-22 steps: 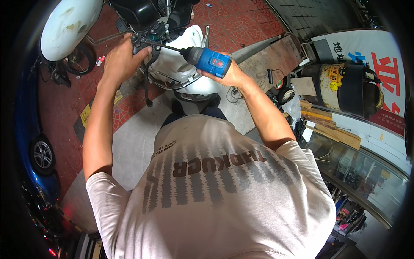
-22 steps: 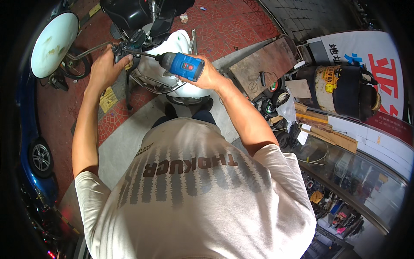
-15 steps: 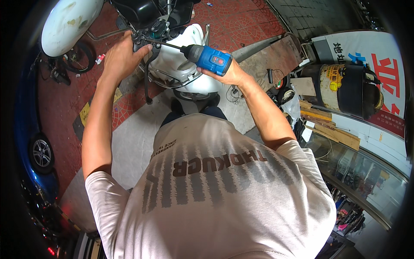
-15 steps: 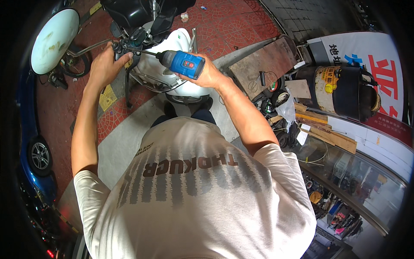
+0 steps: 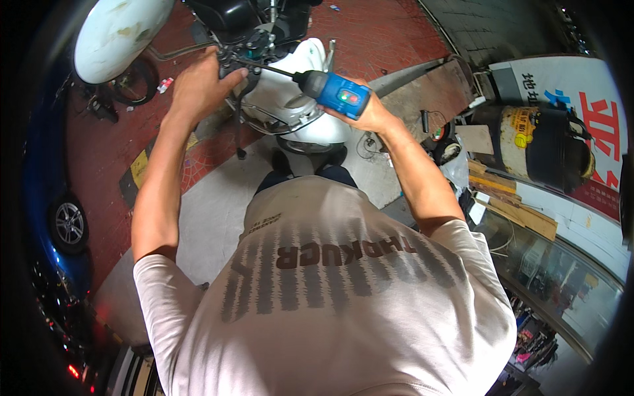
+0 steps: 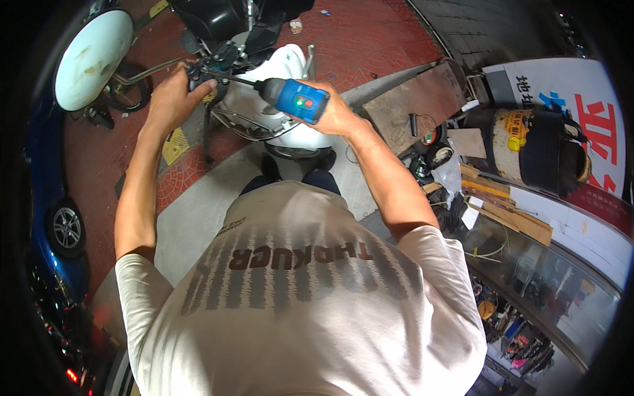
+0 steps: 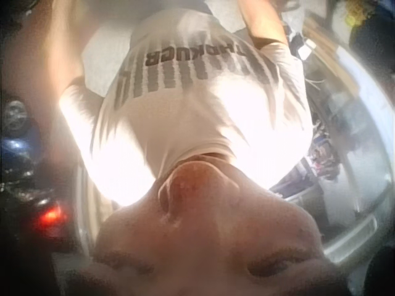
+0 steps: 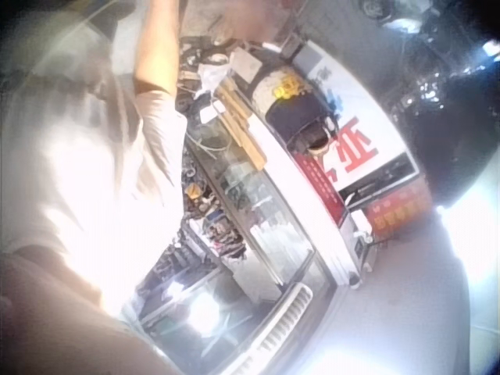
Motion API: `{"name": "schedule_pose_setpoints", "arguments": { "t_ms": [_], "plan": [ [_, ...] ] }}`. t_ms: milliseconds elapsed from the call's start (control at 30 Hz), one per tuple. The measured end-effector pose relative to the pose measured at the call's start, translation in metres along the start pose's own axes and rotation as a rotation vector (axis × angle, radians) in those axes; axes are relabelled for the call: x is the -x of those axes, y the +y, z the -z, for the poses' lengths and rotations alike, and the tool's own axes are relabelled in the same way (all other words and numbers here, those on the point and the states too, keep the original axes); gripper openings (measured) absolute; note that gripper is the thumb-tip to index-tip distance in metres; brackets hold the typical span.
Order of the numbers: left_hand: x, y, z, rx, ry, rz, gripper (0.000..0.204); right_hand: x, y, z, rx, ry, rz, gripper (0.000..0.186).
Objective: The person uses a cordless impact driver to remove and reinstall screws on the handlebar assembly of a white scooter. They also use a wrench to tighten a bolt on the handlebar clamp and adjust the throttle cable. The work is performed in a cluttered workshop with other vehicles and tools visible.
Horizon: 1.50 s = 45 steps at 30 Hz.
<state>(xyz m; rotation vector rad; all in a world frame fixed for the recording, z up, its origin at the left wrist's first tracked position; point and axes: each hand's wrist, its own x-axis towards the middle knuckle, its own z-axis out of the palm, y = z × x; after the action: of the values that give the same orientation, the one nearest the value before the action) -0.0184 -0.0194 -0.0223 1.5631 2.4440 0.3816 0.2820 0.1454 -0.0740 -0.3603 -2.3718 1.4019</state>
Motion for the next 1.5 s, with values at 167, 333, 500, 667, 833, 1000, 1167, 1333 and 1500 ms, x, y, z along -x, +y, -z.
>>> {"name": "schedule_pose_setpoints", "arguments": {
  "t_ms": [167, 333, 500, 667, 833, 1000, 1167, 1333, 1500],
  "plan": [
    [0.002, 0.014, 0.014, 0.074, -0.069, 0.002, 0.051, 0.003, 0.006, -0.003, -0.077, -0.025, -0.09, 0.039],
    [0.003, 0.008, 0.01, 0.065, 0.005, -0.042, 0.046, -0.001, 0.004, 0.0, -0.018, -0.046, -0.061, 0.037],
    [0.001, 0.007, 0.008, 0.053, -0.012, -0.004, 0.046, -0.003, 0.007, 0.002, 0.021, -0.068, -0.059, 0.036],
    [0.003, 0.011, 0.01, 0.075, 0.001, -0.053, 0.046, -0.002, 0.007, 0.002, -0.015, -0.063, -0.076, 0.034],
    [0.003, 0.013, 0.011, 0.099, -0.008, -0.031, 0.045, -0.004, 0.013, 0.002, 0.051, -0.061, -0.039, 0.034],
    [0.003, 0.012, 0.01, 0.096, -0.017, -0.03, 0.047, -0.001, 0.013, 0.0, 0.013, -0.063, -0.103, 0.032],
    [0.003, 0.011, 0.008, 0.064, 0.005, -0.05, 0.048, -0.004, 0.015, 0.003, 0.07, -0.064, -0.04, 0.031],
    [0.004, 0.018, 0.013, 0.069, -0.005, -0.011, 0.05, -0.004, 0.011, 0.005, 0.103, -0.061, -0.049, 0.032],
    [0.001, 0.011, 0.009, 0.079, -0.019, 0.009, 0.051, -0.007, 0.005, 0.006, 0.11, -0.044, -0.035, 0.023]
  ]
}}
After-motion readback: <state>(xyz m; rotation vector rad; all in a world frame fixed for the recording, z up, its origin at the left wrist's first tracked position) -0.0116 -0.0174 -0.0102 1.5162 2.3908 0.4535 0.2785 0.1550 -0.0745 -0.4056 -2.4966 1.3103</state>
